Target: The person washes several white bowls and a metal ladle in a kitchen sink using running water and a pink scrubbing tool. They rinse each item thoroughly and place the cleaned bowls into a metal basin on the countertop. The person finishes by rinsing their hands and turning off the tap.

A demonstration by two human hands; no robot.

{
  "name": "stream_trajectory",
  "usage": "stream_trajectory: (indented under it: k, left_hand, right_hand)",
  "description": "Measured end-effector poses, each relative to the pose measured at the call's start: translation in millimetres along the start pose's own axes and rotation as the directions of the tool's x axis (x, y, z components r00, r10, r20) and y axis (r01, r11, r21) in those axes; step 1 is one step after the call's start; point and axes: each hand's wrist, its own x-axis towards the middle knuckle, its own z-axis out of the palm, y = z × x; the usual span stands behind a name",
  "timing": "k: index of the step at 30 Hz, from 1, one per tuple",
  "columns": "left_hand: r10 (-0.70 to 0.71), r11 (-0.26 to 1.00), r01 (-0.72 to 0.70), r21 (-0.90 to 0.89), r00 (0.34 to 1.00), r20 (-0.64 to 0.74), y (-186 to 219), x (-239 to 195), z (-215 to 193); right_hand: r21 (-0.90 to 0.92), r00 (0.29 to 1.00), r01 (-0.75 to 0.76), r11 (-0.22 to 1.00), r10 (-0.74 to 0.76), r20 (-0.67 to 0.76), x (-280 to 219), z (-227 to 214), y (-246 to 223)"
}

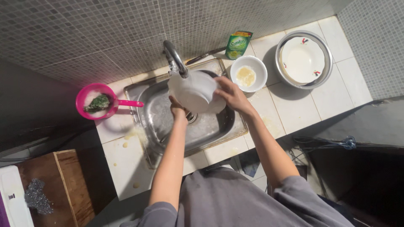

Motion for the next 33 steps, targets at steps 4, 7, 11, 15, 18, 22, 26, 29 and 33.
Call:
stream_trajectory:
  k: [4,7,11,15,18,22,26,29,33]
  left_hand:
    - [-0.043,0.81,0.533,-0.245,0.47,0.882,44,5,-19]
    - [-0.097,0.97,0.204,-0.132,0.823,0.56,54,3,-31]
    - [0.131,0.964,0.044,-0.263,0.782,0.609,34,-11,-32]
    - [0.115,0.957,-0.01,-0.289,0.93,0.349,0,-14,-24]
    - [0.111,0.986,-0.077,-0.148,0.966,0.232,-36,-8,-15]
    - [-0.086,0.996,0.08,0.041,0.977,0.196,-83,3,12]
    - [-0.142,0.974,0.2,-0.107,0.905,0.4,-118,33,55]
    - [-0.165,0.986,0.152,0.064,0.905,0.392,-130,37,101]
    - [-0.053,0.871,-0.079,0.484,0.966,0.254,-118,3,163]
  right_hand:
    - [-0.328,0.984,0.169,0.929,-0.181,-0.005,-38,0,8]
    - [-0.385,0.92,0.272,0.882,-0.355,-0.164,-46,10,34]
    - [0.686,0.946,-0.051,0.726,0.255,-0.2,-44,20,41]
    - [0.593,0.965,-0.182,0.784,0.259,-0.047,-42,32,23]
    - [0.387,0.983,-0.105,0.916,0.155,-0.098,-51,27,-3]
    - [0.119,0.958,-0.04,0.992,0.072,-0.278,-76,17,-23]
    - [0.35,0.778,-0.075,0.934,0.275,-0.565,-86,-21,-4]
    - [0.654,0.696,0.174,0.736,0.378,-0.611,-101,-64,37]
    - [0.748,0.555,0.401,0.53,0.509,-0.658,-110,-124,114]
